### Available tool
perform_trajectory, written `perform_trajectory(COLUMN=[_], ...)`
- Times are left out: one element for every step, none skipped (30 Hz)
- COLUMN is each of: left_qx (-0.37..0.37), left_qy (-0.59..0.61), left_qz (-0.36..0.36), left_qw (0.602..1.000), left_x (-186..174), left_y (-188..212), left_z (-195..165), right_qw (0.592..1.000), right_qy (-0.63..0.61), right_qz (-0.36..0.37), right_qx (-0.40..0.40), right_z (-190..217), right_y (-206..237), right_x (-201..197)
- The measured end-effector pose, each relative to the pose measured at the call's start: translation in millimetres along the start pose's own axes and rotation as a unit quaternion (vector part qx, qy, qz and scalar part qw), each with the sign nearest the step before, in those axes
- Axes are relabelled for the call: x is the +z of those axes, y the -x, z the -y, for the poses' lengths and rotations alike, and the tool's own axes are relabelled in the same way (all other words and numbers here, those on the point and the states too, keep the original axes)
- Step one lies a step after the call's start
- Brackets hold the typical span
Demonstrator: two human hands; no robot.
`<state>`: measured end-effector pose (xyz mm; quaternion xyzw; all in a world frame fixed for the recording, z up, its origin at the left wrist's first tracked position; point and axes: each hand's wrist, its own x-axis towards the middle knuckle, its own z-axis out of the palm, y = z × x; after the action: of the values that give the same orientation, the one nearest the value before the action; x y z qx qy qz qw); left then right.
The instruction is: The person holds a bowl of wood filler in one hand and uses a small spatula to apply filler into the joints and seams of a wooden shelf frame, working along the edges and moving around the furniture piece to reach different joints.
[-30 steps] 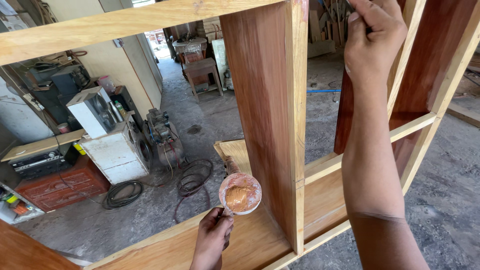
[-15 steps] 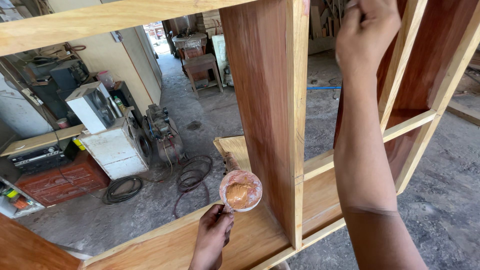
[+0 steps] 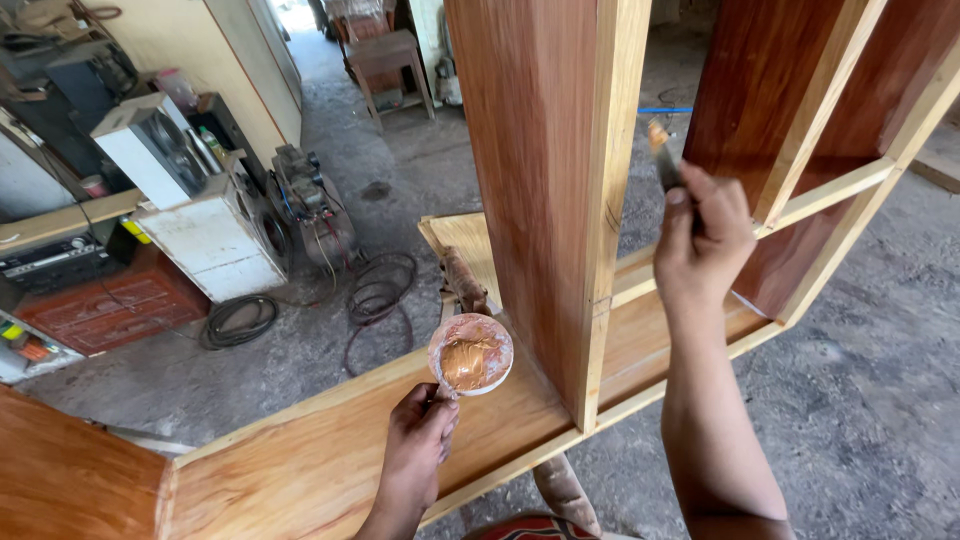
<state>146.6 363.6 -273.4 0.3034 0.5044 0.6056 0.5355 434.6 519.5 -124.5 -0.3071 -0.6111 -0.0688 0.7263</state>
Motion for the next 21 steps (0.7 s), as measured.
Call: perform_trajectory(left_qx=[-0.005, -0.010, -0.008, -0.006, -0.004, -0.007, -0.010, -0.013, -0.011, -0.008, -0.005, -0.005, -0.005, -0.004, -0.007, -0.009, -0.011, -0.008, -0.008, -0.008, -0.010], left_qy=[-0.003, -0.006, -0.005, -0.003, -0.003, -0.003, -0.003, -0.003, 0.000, 0.004, 0.008, 0.009, 0.010, 0.011, 0.009, 0.007, 0.006, 0.006, 0.005, 0.004, 0.002], left_qz=[-0.002, -0.004, 0.004, 0.012, 0.021, 0.020, 0.019, 0.018, 0.020, 0.021, 0.020, 0.019, 0.017, 0.015, 0.011, 0.008, 0.006, 0.006, 0.006, 0.005, 0.005], left_qw=[1.000, 1.000, 1.000, 1.000, 1.000, 1.000, 1.000, 1.000, 1.000, 1.000, 1.000, 1.000, 1.000, 1.000, 1.000, 1.000, 1.000, 1.000, 1.000, 1.000, 1.000], left_x=[1.1, 2.5, 4.0, 5.8, 7.4, 8.4, 9.4, 9.7, 9.4, 8.5, 7.1, 5.6, 4.0, 2.7, 1.4, 0.5, 0.4, 0.6, 1.0, 1.5, 2.0], left_y=[-0.3, -0.5, 0.0, 0.4, 0.8, 1.4, 1.9, 2.7, 3.5, 4.3, 5.7, 7.0, 7.7, 8.2, 9.0, 9.7, 9.6, 9.5, 9.8, 10.4, 10.7], left_z=[2.2, 3.9, 5.4, 6.7, 7.4, 8.0, 8.4, 8.8, 9.1, 9.3, 9.5, 9.6, 9.5, 9.2, 8.9, 8.3, 7.8, 7.2, 6.8, 6.5, 6.1], right_qw=[1.000, 1.000, 0.999, 0.999, 0.999, 0.999, 0.999, 0.999, 0.999, 0.999, 0.999, 0.999, 0.999, 0.999, 0.999, 0.999, 0.999, 0.998, 0.999, 0.999, 0.999], right_qy=[-0.010, -0.020, -0.029, -0.025, -0.020, -0.016, -0.012, -0.008, -0.004, -0.010, -0.018, -0.025, -0.022, -0.019, -0.016, -0.015, -0.013, -0.012, -0.008, -0.005, -0.003], right_qz=[0.007, 0.013, 0.018, 0.023, 0.027, 0.031, 0.031, 0.032, 0.033, 0.032, 0.032, 0.033, 0.037, 0.041, 0.045, 0.042, 0.037, 0.033, 0.034, 0.034, 0.035], right_qx=[0.004, 0.009, 0.014, 0.021, 0.027, 0.033, 0.020, 0.007, -0.007, -0.003, 0.000, 0.003, 0.008, 0.011, 0.015, 0.026, 0.036, 0.046, 0.019, -0.007, -0.034], right_z=[-3.3, -5.4, -6.9, -8.2, -9.5, -10.4, -11.1, -11.7, -11.9, -12.3, -12.5, -12.8, -13.1, -13.3, -14.0, -14.4, -14.9, -15.3, -15.5, -15.6, -15.3], right_y=[7.0, 12.9, 16.9, 18.4, 18.5, 17.8, 17.0, 16.0, 15.5, 15.1, 15.5, 16.1, 17.1, 17.9, 18.5, 19.1, 19.4, 19.5, 19.2, 18.6, 17.6], right_x=[0.1, 1.7, 3.0, 4.4, 6.5, 8.3, 11.3, 13.3, 14.9, 15.7, 15.7, 15.6, 14.2, 12.8, 10.8, 9.1, 8.3, 7.5, 7.2, 7.3, 7.8])
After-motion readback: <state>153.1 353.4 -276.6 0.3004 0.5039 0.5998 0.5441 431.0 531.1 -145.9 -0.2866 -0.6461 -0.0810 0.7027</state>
